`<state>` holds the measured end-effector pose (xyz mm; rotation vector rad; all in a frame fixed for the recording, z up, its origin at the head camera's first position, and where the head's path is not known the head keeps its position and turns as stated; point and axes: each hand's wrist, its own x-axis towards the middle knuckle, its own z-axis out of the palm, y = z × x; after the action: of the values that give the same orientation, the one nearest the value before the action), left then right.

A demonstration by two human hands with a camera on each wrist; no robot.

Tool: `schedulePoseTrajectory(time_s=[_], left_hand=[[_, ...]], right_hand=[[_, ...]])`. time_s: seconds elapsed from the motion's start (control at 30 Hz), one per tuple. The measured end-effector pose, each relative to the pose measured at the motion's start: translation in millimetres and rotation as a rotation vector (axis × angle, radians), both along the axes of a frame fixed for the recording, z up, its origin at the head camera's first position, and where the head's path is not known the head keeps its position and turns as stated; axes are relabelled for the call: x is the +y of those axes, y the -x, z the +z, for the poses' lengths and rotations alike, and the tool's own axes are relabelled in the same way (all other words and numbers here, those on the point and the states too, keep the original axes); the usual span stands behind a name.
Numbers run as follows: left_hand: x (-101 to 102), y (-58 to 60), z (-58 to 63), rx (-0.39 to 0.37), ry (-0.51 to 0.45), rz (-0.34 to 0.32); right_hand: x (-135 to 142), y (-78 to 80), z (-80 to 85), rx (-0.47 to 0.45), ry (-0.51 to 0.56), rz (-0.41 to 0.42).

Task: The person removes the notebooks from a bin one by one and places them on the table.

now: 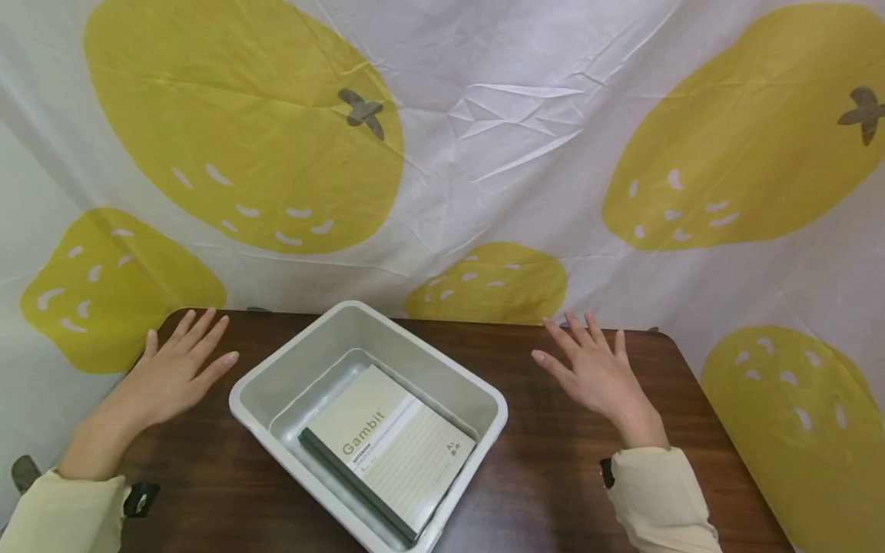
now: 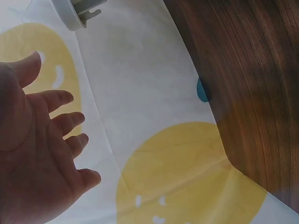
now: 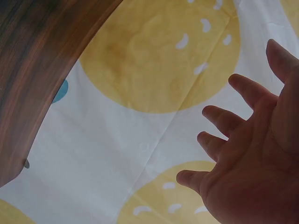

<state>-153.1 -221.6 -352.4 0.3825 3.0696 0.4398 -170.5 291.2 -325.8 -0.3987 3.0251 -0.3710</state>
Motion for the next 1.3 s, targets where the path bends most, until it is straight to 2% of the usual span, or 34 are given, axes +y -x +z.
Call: schedulePoseTrajectory(time_s=[0.23,0.4,0.53,0.67,0.83,1.07,1.3], left_hand=[[-1,1.0,3.9,0.0,-0.043,-0.016],[-2,1.7,8.7,0.04,-0.176,-0.033],[-2,2.2,7.2,0.044,-0.295,-0.04],[-2,2.2,0.1,-0.064,-0.365,-0.057],[-2,1.6,-12.1,-0.236,-0.478,-0.075],[-2,0.8,-24.7,-0.317,-0.641,-0.046],[-5,-1.0,-30.4,-0.384,-0.789,0.007]], right_hand=[[1,-0.2,0.0,0.001,0.006,0.003],[0,-0.1,1.5,-0.001,0.042,0.007],[-2,0.3,4.0,0.02,0.111,0.051],[-11,0.2,13.0,0.021,0.21,0.11],[-28,5.3,35.3,-0.042,0.358,0.167],[-61,23.3,63.8,-0.146,0.574,0.191],[-98,41.8,64.5,-0.235,0.717,0.184]])
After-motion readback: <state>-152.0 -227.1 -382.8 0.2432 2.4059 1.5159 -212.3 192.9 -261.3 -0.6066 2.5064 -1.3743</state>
